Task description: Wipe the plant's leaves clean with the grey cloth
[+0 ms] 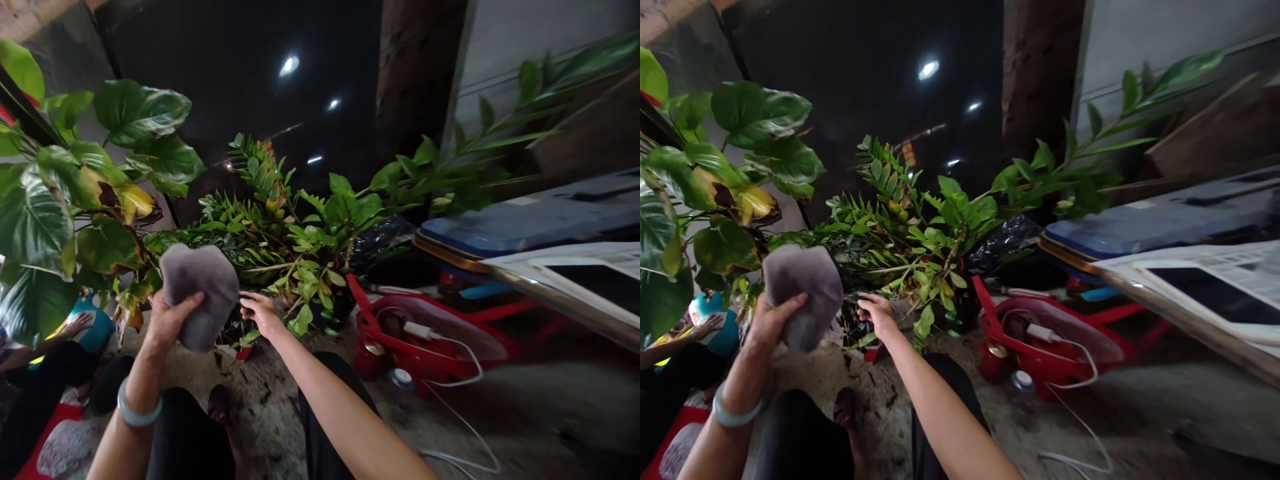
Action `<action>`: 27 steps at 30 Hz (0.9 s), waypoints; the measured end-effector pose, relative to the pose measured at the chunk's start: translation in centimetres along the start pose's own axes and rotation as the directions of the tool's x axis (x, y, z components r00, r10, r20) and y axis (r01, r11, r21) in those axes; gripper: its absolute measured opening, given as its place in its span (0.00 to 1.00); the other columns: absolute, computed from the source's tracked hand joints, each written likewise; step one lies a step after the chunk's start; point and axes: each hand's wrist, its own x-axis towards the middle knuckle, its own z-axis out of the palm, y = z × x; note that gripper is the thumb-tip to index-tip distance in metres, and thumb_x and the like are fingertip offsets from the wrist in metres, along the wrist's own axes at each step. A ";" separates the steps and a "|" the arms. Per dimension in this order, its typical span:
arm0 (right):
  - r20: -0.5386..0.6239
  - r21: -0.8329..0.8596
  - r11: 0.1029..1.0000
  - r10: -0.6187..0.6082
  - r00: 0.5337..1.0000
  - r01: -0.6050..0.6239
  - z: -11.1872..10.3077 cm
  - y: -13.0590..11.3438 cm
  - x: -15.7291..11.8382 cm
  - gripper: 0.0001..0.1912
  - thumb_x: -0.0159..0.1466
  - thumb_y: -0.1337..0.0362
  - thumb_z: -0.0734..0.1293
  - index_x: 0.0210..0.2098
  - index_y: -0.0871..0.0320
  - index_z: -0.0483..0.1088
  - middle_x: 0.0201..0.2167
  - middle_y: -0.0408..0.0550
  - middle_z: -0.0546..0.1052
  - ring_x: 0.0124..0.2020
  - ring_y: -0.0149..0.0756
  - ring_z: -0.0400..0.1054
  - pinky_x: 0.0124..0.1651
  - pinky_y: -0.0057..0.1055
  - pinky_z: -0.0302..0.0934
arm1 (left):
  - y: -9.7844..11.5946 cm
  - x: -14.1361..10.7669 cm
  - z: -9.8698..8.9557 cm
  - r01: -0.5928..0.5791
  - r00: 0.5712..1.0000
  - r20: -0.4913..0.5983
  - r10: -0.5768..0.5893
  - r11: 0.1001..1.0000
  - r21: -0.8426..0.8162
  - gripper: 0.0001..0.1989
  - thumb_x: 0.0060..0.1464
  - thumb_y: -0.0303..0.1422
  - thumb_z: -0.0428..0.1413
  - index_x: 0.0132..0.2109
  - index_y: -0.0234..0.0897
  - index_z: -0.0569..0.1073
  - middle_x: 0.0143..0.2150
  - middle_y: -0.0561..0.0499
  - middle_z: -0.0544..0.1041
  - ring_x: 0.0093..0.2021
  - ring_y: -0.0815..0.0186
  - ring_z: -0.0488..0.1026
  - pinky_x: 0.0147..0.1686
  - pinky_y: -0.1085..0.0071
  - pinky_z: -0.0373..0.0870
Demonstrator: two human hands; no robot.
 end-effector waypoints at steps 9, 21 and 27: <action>-0.007 -0.106 0.994 0.034 0.999 -0.034 -1.3 -0.1 -0.3 0.12 0.44 0.63 0.73 0.30 0.57 0.78 0.15 0.39 0.73 0.14 0.30 0.63 0.16 0.25 0.55 | -6.2 1.7 1.8 0.247 0.897 0.321 -0.303 0.947 0.205 0.14 0.35 0.35 0.70 0.32 0.33 0.83 0.29 0.47 0.82 0.29 0.59 0.77 0.32 0.66 0.75; 0.075 -0.079 0.997 0.013 0.997 -0.007 -1.4 -1.2 -0.6 0.17 0.43 0.63 0.75 0.34 0.57 0.79 0.19 0.42 0.76 0.18 0.31 0.67 0.23 0.30 0.64 | -3.0 3.5 1.6 0.213 0.947 0.239 -0.213 0.977 0.026 0.31 0.34 0.40 0.72 0.47 0.28 0.81 0.40 0.39 0.84 0.38 0.53 0.80 0.41 0.61 0.77; 0.062 -0.080 0.995 -0.053 0.997 0.057 -1.7 -1.1 -0.6 0.15 0.41 0.58 0.78 0.26 0.56 0.76 0.19 0.42 0.77 0.22 0.36 0.70 0.25 0.30 0.63 | -7.4 -0.7 -1.1 0.346 0.742 0.490 -0.457 0.888 0.303 0.24 0.35 0.39 0.72 0.41 0.32 0.84 0.38 0.40 0.85 0.38 0.51 0.80 0.39 0.61 0.76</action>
